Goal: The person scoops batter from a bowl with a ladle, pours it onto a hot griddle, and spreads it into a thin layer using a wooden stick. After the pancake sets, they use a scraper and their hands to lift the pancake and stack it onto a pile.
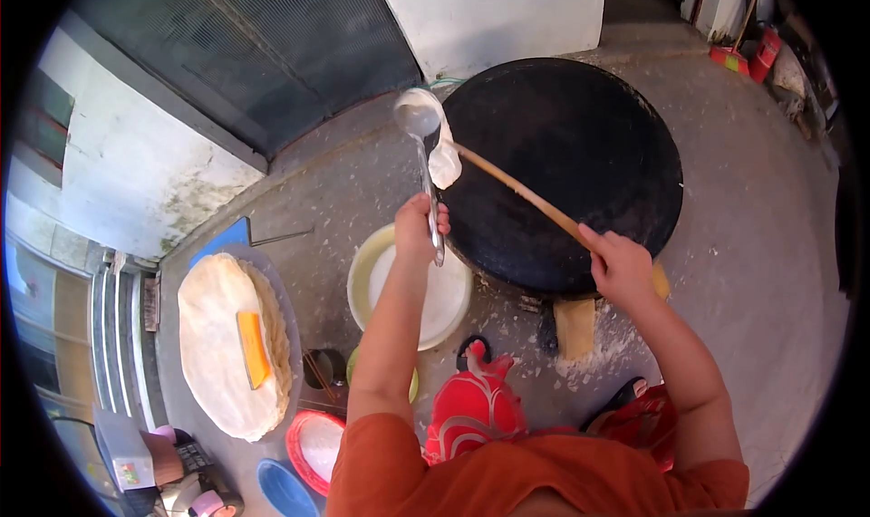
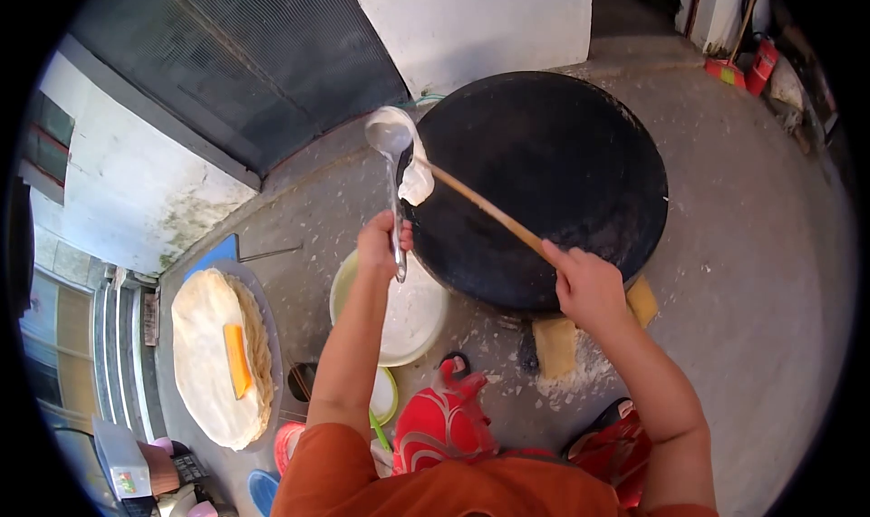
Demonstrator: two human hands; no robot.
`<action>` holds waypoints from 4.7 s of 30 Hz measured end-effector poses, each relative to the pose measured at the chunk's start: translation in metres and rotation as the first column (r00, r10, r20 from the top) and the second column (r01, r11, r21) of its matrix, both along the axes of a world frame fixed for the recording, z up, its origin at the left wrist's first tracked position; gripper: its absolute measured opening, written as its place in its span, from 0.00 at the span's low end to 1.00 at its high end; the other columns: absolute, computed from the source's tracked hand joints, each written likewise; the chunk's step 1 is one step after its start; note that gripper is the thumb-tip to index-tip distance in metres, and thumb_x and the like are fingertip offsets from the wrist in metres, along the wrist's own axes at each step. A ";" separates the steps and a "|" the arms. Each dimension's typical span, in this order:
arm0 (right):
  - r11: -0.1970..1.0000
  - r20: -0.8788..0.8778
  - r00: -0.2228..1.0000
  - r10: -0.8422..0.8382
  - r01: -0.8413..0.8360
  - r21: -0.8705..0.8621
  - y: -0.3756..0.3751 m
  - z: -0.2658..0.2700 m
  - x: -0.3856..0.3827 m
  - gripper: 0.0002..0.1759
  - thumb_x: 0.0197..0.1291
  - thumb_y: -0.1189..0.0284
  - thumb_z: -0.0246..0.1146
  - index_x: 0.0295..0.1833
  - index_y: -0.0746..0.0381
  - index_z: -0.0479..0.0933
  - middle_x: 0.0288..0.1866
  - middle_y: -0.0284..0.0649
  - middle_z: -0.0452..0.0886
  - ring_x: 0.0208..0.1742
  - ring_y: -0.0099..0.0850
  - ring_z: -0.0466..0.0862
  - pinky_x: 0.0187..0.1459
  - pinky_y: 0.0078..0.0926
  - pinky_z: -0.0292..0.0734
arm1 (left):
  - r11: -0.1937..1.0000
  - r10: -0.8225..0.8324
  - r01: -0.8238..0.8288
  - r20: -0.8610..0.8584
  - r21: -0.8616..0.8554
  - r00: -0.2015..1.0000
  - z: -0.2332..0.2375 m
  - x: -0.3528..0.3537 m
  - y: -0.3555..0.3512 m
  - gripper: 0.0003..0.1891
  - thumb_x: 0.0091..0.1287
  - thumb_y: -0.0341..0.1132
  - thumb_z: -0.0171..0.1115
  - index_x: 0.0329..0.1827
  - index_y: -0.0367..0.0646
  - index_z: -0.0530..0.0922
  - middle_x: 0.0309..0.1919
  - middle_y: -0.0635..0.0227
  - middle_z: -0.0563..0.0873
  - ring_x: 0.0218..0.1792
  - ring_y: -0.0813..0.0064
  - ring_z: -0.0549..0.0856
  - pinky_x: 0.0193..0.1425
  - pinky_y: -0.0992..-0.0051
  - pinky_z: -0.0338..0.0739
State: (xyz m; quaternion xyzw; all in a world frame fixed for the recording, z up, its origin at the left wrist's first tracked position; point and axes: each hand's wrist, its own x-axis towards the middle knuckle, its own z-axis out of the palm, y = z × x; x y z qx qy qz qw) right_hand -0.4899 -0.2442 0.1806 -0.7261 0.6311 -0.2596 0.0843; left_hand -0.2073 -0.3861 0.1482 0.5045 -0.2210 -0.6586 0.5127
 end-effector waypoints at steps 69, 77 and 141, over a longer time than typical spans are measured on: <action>0.997 0.038 0.996 -0.075 0.074 0.029 -0.124 -0.063 0.041 0.23 0.43 0.73 0.55 0.50 0.51 0.75 0.38 0.43 0.78 0.41 0.40 0.79 0.44 0.34 0.74 | 0.844 0.502 0.028 -0.805 0.536 0.316 -0.084 0.078 0.195 0.16 0.64 0.28 0.41 0.52 0.27 0.68 0.19 0.72 0.68 0.15 0.83 0.66 0.15 0.84 0.63; 0.955 0.180 0.940 -0.289 0.272 0.114 -0.151 -0.063 0.030 0.22 0.45 0.74 0.54 0.50 0.55 0.76 0.50 0.43 0.77 0.47 0.41 0.78 0.50 0.32 0.72 | 0.820 0.528 0.048 -0.786 0.570 0.320 -0.079 0.079 0.194 0.16 0.65 0.28 0.39 0.51 0.25 0.68 0.18 0.72 0.69 0.14 0.82 0.66 0.15 0.83 0.63; 0.866 -0.269 0.860 -0.434 0.480 0.137 -0.111 -0.039 -0.016 0.34 0.45 0.76 0.57 0.61 0.69 0.57 0.42 0.49 0.72 0.38 0.42 0.80 0.37 0.35 0.77 | 0.803 0.535 -0.013 -0.710 0.596 0.457 -0.084 0.088 0.188 0.15 0.64 0.29 0.42 0.48 0.27 0.70 0.19 0.71 0.69 0.15 0.82 0.66 0.15 0.85 0.62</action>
